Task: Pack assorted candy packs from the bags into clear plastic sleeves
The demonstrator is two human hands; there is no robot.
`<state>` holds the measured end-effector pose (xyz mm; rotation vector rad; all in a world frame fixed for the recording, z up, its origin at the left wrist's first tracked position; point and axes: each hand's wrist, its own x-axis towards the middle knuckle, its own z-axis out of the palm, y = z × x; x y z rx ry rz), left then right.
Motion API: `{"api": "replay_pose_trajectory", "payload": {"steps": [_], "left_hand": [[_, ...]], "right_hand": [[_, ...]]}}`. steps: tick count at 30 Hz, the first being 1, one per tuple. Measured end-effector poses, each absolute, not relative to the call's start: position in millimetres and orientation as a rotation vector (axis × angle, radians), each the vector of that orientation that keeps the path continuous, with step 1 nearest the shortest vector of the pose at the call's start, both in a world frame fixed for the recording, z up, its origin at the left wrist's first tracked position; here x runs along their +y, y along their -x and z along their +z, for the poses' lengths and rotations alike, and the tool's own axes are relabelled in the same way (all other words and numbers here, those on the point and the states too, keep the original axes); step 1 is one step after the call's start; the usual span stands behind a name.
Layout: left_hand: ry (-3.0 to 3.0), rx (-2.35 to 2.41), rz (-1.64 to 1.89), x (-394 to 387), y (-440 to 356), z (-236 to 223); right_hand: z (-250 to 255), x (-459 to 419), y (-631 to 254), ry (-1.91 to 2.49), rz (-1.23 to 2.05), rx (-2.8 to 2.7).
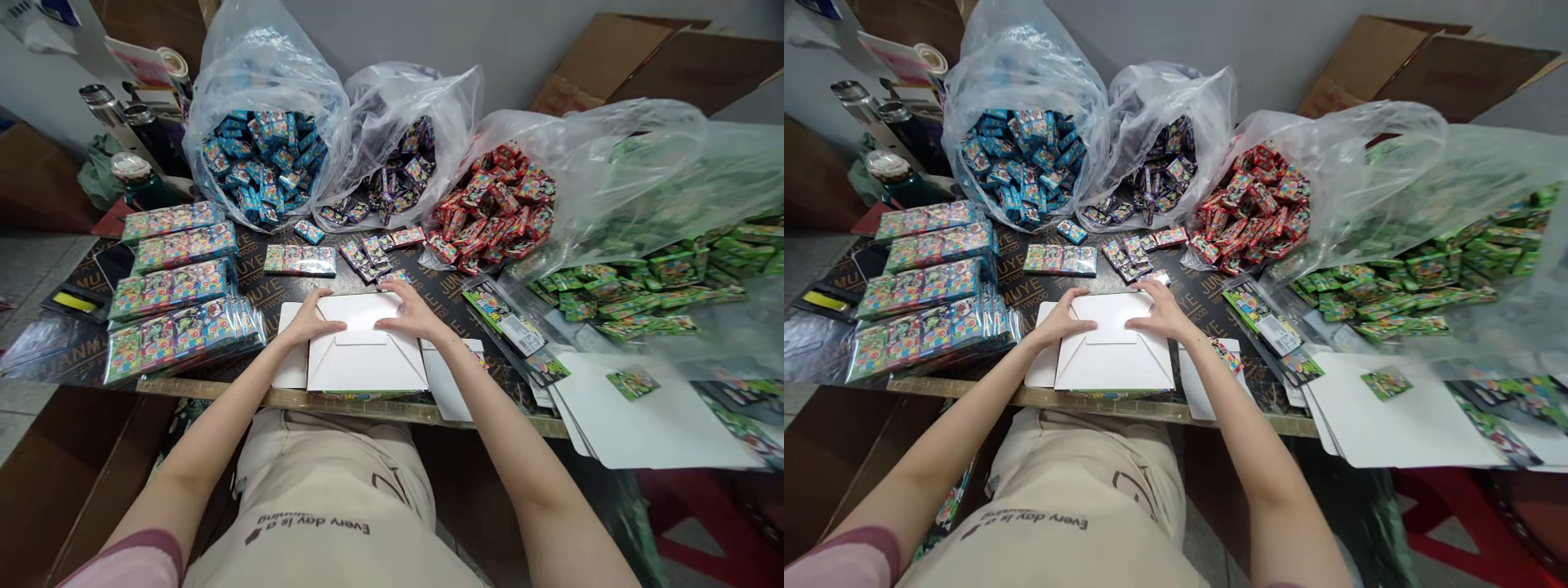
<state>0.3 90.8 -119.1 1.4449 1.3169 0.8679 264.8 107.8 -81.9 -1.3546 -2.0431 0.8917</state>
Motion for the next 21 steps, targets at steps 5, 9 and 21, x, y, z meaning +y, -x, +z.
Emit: {"api": "replay_pose_trajectory", "payload": {"steps": [5,9,21], "left_hand": [[-1.732,1.589,0.448,94,-6,-99],[-1.734,1.797,0.366,88,-19,-93],[-0.798,0.939,0.734,43,-18,-53]], "right_hand": [[-70,109,-252,1.475,0.603,-2.509],[-67,100,-240,1.585,0.298,-2.622],[-67,90,-285,1.434,0.707,-1.841]]}}
